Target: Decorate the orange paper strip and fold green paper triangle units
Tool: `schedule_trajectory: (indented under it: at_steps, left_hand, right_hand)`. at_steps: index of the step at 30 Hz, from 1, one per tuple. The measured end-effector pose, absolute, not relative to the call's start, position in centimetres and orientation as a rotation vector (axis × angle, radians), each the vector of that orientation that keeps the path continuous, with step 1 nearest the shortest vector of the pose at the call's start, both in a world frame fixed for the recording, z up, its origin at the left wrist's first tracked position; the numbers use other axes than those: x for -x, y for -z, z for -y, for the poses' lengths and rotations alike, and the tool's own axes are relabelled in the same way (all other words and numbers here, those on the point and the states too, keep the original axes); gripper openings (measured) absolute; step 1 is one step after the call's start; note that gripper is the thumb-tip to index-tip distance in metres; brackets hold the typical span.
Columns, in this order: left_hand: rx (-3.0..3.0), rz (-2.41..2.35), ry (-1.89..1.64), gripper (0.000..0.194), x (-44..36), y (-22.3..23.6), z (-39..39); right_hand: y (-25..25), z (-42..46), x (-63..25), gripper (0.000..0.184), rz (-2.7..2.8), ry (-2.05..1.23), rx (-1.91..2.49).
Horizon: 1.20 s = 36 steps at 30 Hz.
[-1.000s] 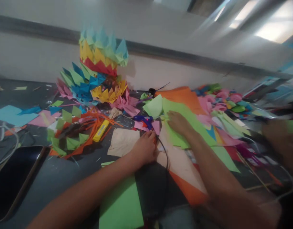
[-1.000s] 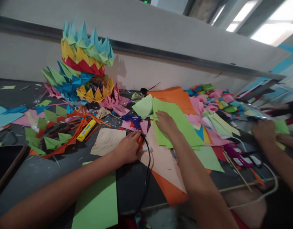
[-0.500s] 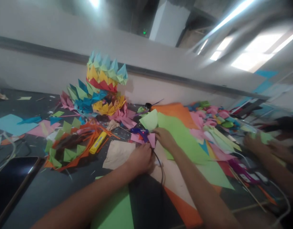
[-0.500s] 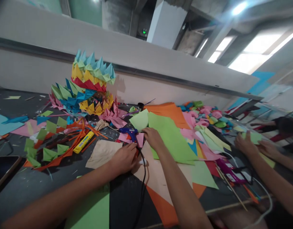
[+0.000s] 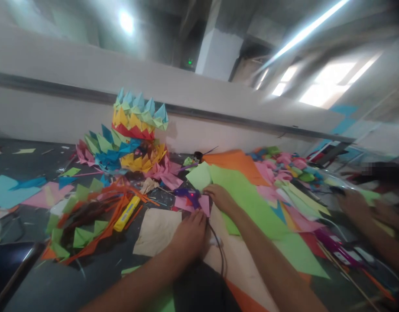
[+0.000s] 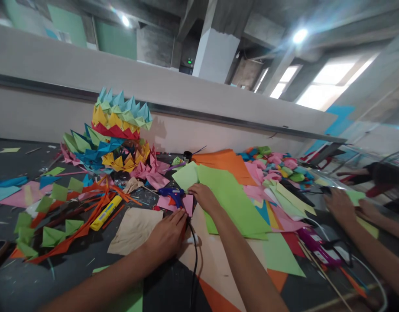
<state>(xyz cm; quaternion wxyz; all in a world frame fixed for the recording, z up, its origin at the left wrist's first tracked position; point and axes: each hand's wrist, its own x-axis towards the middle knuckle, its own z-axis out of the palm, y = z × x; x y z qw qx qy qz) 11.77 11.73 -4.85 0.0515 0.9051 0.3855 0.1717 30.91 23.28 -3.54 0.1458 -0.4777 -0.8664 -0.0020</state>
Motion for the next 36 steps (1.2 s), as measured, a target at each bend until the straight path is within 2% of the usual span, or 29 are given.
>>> schedule_trajectory:
  at_steps: [5,13,20,26,32,36]
  left_hand:
    - [-2.751,-1.042,-0.49,0.053,-11.6,4.4,-11.6]
    - [-2.57,-1.045,-0.526,0.058,-11.0,3.7,-11.6]
    - [-2.583,-1.02,-0.568,0.059,-10.8,3.5,-11.7]
    - [-2.601,-1.04,-0.572,0.056,-11.1,4.0,-11.7]
    - [-2.613,-1.042,-0.643,0.048,-11.1,4.5,-11.6]
    - [-2.581,-1.038,-0.674,0.039,-11.0,4.5,-11.7]
  right_hand:
    - [3.6,-23.5,-30.5,0.025,2.503,-0.045,1.352]
    - [3.8,-23.5,-28.8,0.019,2.419,-0.042,1.354]
    - [3.3,-24.2,-28.6,0.023,2.538,-0.153,1.305]
    - [3.0,-23.9,-28.5,0.02,2.489,-0.184,1.449]
    - [1.5,-21.6,-30.1,0.02,2.148,-0.173,1.737]
    - [1.4,-19.1,-28.1,0.022,1.983,-0.349,1.781]
